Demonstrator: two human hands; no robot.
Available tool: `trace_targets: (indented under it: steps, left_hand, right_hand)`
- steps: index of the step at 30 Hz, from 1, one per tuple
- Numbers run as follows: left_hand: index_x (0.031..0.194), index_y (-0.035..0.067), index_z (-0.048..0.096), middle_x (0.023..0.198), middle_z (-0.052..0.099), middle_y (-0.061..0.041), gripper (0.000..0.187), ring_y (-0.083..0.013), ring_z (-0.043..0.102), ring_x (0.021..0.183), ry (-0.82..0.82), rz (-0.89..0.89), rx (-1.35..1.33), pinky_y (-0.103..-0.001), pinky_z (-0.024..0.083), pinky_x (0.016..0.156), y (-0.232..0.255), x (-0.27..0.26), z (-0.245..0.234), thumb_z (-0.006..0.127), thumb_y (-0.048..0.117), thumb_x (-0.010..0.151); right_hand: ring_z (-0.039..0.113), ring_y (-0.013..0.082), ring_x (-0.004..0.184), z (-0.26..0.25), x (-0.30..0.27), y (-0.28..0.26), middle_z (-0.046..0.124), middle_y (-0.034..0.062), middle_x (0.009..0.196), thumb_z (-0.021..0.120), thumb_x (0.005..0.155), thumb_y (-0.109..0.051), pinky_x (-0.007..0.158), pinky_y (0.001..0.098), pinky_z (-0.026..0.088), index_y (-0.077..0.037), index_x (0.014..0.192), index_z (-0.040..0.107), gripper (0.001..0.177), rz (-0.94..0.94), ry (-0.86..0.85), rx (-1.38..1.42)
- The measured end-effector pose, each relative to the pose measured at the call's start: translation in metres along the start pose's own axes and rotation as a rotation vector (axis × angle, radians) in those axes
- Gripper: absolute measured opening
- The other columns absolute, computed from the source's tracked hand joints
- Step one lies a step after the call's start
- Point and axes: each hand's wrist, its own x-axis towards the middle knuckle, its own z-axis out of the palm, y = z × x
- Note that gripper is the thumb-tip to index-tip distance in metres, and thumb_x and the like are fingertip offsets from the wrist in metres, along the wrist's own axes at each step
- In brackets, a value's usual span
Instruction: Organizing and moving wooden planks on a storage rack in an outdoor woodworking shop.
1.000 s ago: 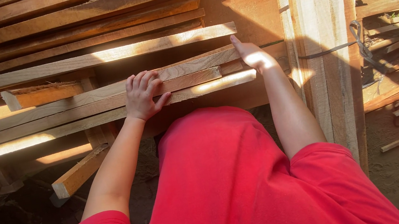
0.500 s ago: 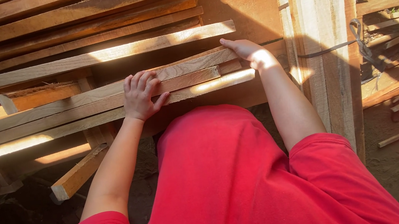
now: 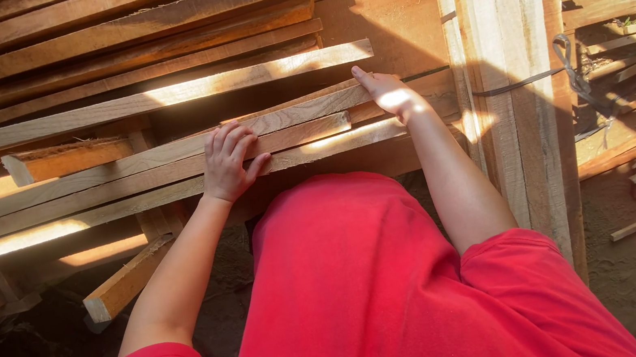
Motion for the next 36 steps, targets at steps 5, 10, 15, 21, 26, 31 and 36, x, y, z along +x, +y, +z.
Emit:
trace_targets:
  steps: [5, 10, 15, 21, 26, 31, 36]
  left_hand:
    - [0.113, 0.016, 0.07, 0.124, 0.067, 0.0, 0.041, -0.0248, 0.056, 0.13, 0.016, -0.013, -0.031, -0.044, 0.035, 0.114, 0.003, 0.0, 0.011, 0.075, 0.05, 0.092]
    - [0.115, 0.016, 0.07, 0.123, 0.066, 0.0, 0.041, -0.025, 0.056, 0.13, 0.037, -0.051, -0.039, -0.044, 0.035, 0.114, 0.015, 0.004, 0.014, 0.075, 0.049, 0.092]
    - [0.114, 0.017, 0.07, 0.123, 0.066, 0.001, 0.041, -0.023, 0.055, 0.131, 0.029, -0.021, -0.022, -0.044, 0.031, 0.117, 0.025, 0.014, 0.023, 0.075, 0.051, 0.092]
    - [0.114, 0.015, 0.069, 0.123, 0.065, -0.001, 0.041, -0.0221, 0.054, 0.133, 0.02, -0.034, -0.06, -0.045, 0.028, 0.118, 0.041, 0.023, 0.037, 0.076, 0.05, 0.091]
    - [0.113, 0.016, 0.069, 0.123, 0.065, 0.001, 0.042, -0.0212, 0.053, 0.134, 0.019, -0.029, -0.061, -0.045, 0.026, 0.12, 0.045, 0.029, 0.043, 0.073, 0.053, 0.092]
    - [0.111, 0.017, 0.069, 0.123, 0.066, 0.002, 0.042, -0.0193, 0.054, 0.133, 0.036, -0.032, -0.055, -0.044, 0.026, 0.12, 0.065, 0.044, 0.056, 0.072, 0.055, 0.092]
    - [0.116, 0.019, 0.069, 0.13, 0.064, 0.0, 0.039, -0.0219, 0.051, 0.137, -0.027, -0.023, -0.051, -0.048, 0.025, 0.12, 0.059, 0.041, 0.056, 0.067, 0.053, 0.096]
  right_hand:
    - [0.05, 0.042, 0.138, -0.001, -0.003, -0.01, 0.06, 0.0272, 0.138, 0.046, 0.094, -0.082, 0.114, 0.0518, 0.041, -0.004, 0.132, 0.067, 0.09, -0.041, -0.02, -0.143]
    - [0.046, 0.0413, 0.141, -0.006, 0.013, 0.013, 0.059, 0.0235, 0.143, 0.043, 0.095, -0.083, 0.115, 0.0539, 0.039, -0.004, 0.137, 0.063, 0.091, -0.039, -0.004, -0.134]
    - [0.064, 0.0224, 0.083, -0.003, 0.066, 0.072, 0.065, 0.0081, 0.083, 0.05, 0.098, -0.081, 0.076, 0.0329, 0.049, -0.012, 0.11, 0.075, 0.074, -0.052, 0.088, 0.091]
    - [0.07, 0.0249, 0.088, -0.003, 0.006, 0.027, 0.069, 0.0139, 0.092, 0.053, 0.098, -0.075, 0.081, 0.0366, 0.054, -0.009, 0.12, 0.073, 0.073, -0.034, 0.07, 0.116]
    - [0.069, 0.0277, 0.098, -0.004, 0.021, 0.042, 0.068, 0.0181, 0.103, 0.06, 0.098, -0.071, 0.083, 0.0381, 0.058, -0.008, 0.123, 0.072, 0.069, -0.036, 0.077, 0.197]
    - [0.047, 0.0443, 0.139, -0.017, -0.005, 0.026, 0.056, 0.0269, 0.143, 0.049, 0.101, -0.078, 0.112, 0.0542, 0.041, -0.003, 0.143, 0.057, 0.086, 0.021, 0.044, 0.254]
    - [0.065, 0.033, 0.12, -0.035, -0.068, -0.011, 0.068, 0.0199, 0.131, 0.069, 0.094, -0.06, 0.097, 0.0423, 0.056, -0.007, 0.132, 0.068, 0.066, 0.072, -0.039, 0.239]
